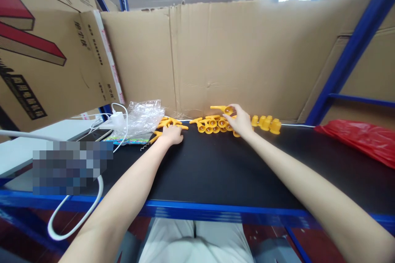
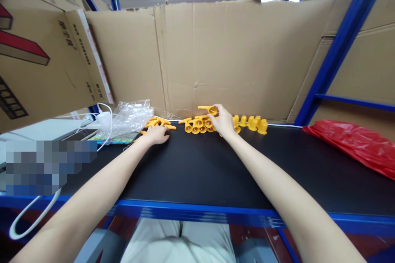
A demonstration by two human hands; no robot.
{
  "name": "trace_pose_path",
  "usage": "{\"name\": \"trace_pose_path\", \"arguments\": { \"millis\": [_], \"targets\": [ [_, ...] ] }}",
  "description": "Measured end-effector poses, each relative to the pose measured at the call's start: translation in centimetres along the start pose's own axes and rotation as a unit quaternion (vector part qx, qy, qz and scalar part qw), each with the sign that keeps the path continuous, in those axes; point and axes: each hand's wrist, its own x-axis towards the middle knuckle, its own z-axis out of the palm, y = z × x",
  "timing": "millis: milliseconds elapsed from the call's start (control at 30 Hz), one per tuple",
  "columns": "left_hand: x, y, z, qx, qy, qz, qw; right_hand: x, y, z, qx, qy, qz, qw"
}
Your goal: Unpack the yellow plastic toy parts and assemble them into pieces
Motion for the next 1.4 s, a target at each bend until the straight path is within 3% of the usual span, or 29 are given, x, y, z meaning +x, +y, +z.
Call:
{"name": "trace_pose_path", "arguments": {
  "millis": [67,167,267,467,633,767,900,1000,1100,1233,1400],
  "targets": [
    [0.0,0.1,-0.1,0.004,-0.005,0.003,1.0,0.3,-0.5,0.5,-0.102,-0.041,-0.036,0.993],
    [-0.1,0.2,-0.3,0.01,-0.011,0.002,1.0,0.6,-1.7,1.4,-0.25,-0.107,-0.09,0.958],
    [-0.2,0.2,-0.4,0.01,-0.013,-0.002,1.0,0.6,-2.9,2.0,-0.325,-0.15,-0.109,0.927],
    [-0.1,0.1,-0.2,0.009,-0.016,0.008,1.0,0.7,-3.3,2.2,-0.337,-0.291,0.0,0.895],
    [0.3,-0.1,0.2,-0.004,-0.001,0.007,1.0,1.4,-1.5,1.0,-0.264,-0.367,0.027,0.892],
    [0.5,0.0,0.5,-0.034,0.025,0.005,0.999,2.3,0.7,-0.7,-0.201,-0.313,0.043,0.927],
    [0.5,0.4,0.5,-0.05,0.063,0.017,0.997,2.5,3.6,-2.8,-0.162,-0.17,0.081,0.969],
    [0.3,0.7,0.3,-0.052,0.066,0.02,0.996,2.0,6.0,-4.3,-0.168,-0.067,0.129,0.975],
    [0.2,0.9,0.1,-0.053,0.056,0.017,0.997,1.3,8.2,-6.0,-0.179,-0.001,0.179,0.967],
    [0.0,1.1,-0.1,-0.051,0.052,0.017,0.997,0.2,10.7,-7.7,-0.198,0.034,0.242,0.949],
    [-0.3,1.2,-0.6,-0.046,0.062,0.007,0.997,-1.4,12.6,-8.1,-0.231,-0.018,0.265,0.936]
  ]
}}
